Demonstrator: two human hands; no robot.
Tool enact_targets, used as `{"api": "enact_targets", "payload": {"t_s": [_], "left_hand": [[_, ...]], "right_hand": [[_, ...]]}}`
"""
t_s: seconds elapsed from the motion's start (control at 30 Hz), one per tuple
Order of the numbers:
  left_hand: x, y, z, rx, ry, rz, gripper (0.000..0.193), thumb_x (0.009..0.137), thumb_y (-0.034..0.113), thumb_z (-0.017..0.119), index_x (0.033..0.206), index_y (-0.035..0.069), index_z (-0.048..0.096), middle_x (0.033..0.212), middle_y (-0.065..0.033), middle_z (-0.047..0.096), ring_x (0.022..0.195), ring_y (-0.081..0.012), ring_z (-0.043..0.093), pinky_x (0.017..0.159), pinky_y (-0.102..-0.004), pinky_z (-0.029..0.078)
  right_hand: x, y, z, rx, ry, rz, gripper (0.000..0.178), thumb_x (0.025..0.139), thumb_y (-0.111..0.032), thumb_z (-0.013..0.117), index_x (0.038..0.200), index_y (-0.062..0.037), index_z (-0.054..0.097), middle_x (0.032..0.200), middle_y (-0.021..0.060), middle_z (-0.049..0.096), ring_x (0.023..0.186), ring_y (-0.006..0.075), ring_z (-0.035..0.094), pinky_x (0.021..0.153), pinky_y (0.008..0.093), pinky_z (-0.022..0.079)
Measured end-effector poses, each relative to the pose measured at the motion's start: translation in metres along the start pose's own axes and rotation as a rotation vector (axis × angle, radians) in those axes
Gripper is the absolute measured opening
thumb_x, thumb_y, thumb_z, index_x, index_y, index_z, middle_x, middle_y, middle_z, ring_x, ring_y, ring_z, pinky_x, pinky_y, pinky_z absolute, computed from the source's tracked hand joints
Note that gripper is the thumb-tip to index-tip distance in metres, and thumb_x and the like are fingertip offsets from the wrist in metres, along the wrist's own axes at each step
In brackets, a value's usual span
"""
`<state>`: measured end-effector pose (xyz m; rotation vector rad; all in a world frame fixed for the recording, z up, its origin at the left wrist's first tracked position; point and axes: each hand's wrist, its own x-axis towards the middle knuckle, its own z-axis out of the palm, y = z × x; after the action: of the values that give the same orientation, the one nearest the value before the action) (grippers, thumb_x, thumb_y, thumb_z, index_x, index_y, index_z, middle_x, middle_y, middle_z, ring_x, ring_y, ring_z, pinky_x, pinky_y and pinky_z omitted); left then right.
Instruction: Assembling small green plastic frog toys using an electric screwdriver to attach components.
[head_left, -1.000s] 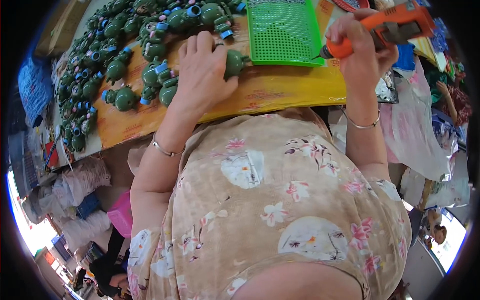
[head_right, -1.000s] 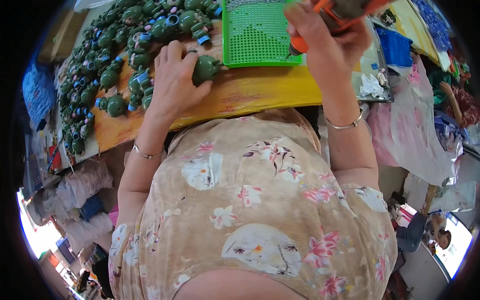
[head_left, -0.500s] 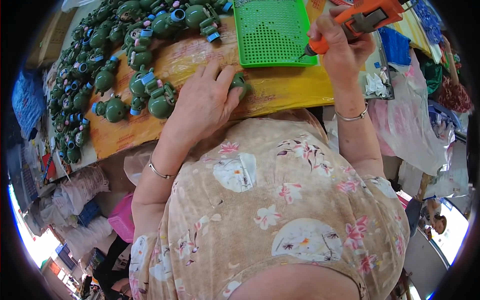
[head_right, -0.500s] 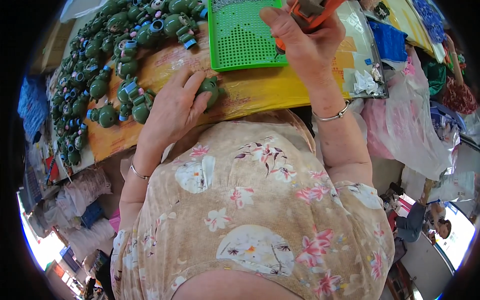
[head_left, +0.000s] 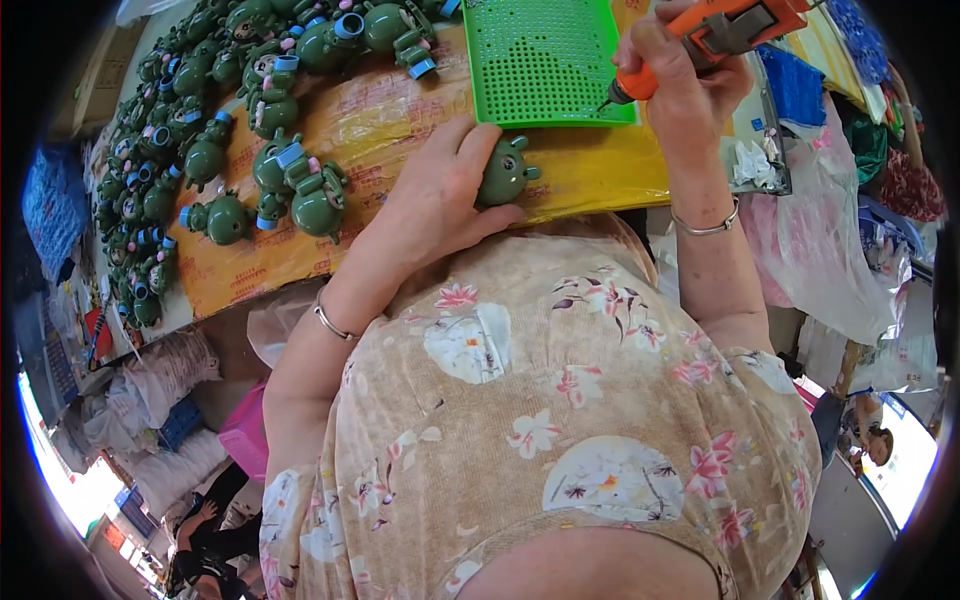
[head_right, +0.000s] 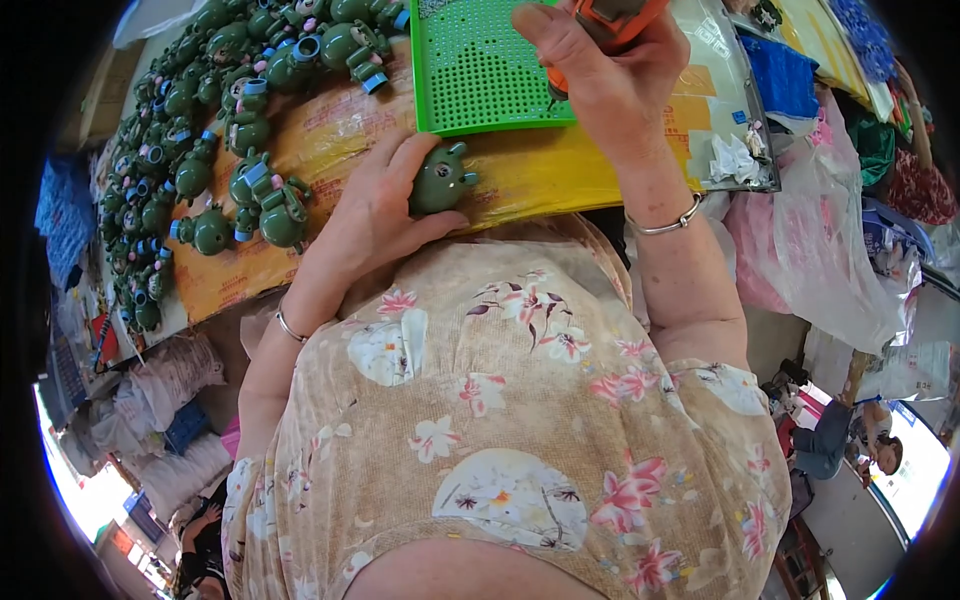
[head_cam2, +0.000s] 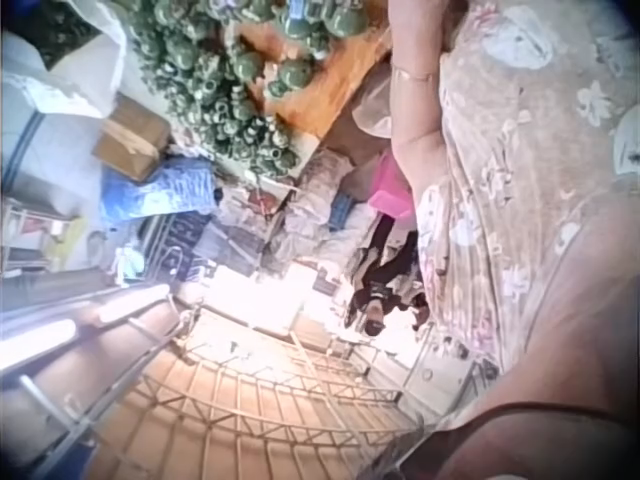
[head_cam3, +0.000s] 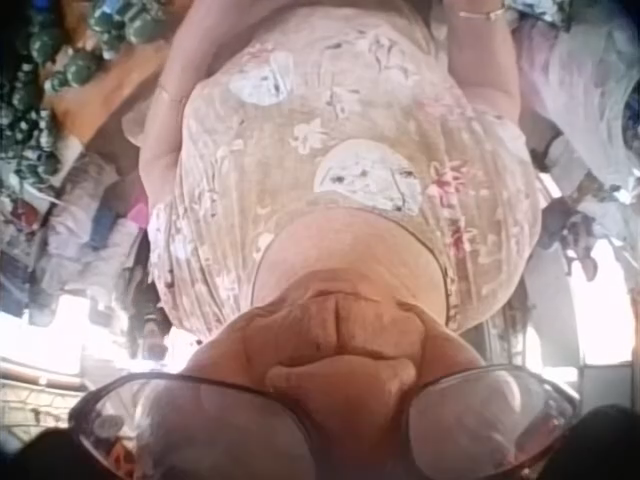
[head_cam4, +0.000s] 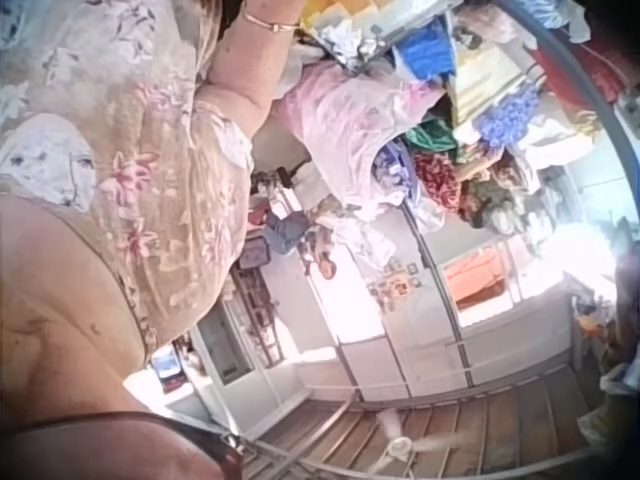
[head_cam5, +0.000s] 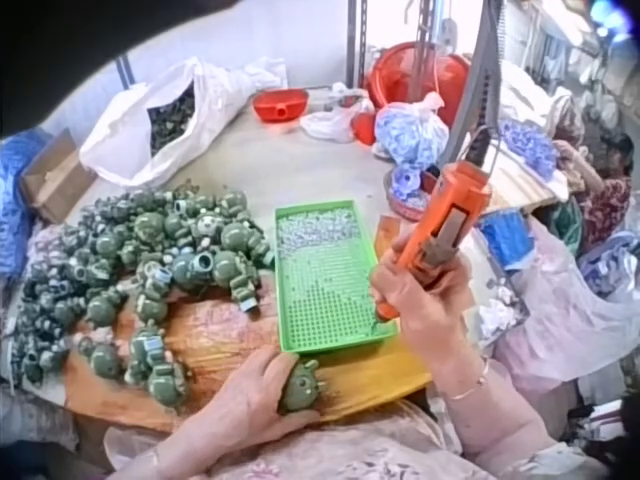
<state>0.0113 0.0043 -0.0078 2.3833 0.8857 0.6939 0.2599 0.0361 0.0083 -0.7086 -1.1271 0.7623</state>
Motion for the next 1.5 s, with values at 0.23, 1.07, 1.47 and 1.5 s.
{"api": "enact_targets", "payload": {"t_s": [0.23,1.07,1.47,1.5], "left_hand": [[-0.004,0.011,0.004,0.195,-0.105,-0.143,0.070,0.071,0.026,0.089,0.127,0.003,0.054,0.109,-0.0183,0.060,0.104,-0.0373,0.062,0.086,-0.0458,0.054],[0.003,0.009,0.018,0.239,0.023,-0.060,0.050,0.074,0.026,0.084,0.108,0.006,0.054,0.101,-0.0123,0.059,0.095,-0.0323,0.066,0.072,-0.0419,0.057],[0.001,0.015,0.009,0.235,-0.058,-0.100,0.053,0.077,0.025,0.082,0.114,0.003,0.052,0.104,-0.0160,0.059,0.097,-0.0354,0.065,0.074,-0.0426,0.057],[0.001,0.016,0.007,0.203,-0.087,-0.119,0.056,0.078,0.025,0.082,0.117,0.002,0.051,0.106,-0.0182,0.059,0.097,-0.0373,0.065,0.075,-0.0430,0.057]], "right_hand": [[0.004,-0.031,0.016,0.055,0.017,-0.018,0.042,0.086,-0.013,0.082,0.117,-0.0034,0.056,0.082,0.0071,0.063,0.062,0.0172,0.062,0.057,0.0299,0.052],[-0.004,0.031,0.047,0.410,-0.449,-0.475,0.067,0.073,-0.012,0.091,0.120,-0.0043,0.044,0.088,0.0060,0.063,0.076,0.0104,0.061,0.072,0.0264,0.050],[-0.024,-0.035,0.039,0.258,-0.159,0.343,0.059,0.079,-0.005,0.085,0.125,-0.0019,0.048,0.086,0.0104,0.062,0.077,0.0196,0.064,0.069,0.0318,0.052],[-0.018,-0.037,0.036,0.255,-0.158,0.340,0.059,0.079,-0.005,0.085,0.125,-0.0019,0.048,0.086,0.0104,0.062,0.077,0.0196,0.064,0.069,0.0318,0.052]]}}
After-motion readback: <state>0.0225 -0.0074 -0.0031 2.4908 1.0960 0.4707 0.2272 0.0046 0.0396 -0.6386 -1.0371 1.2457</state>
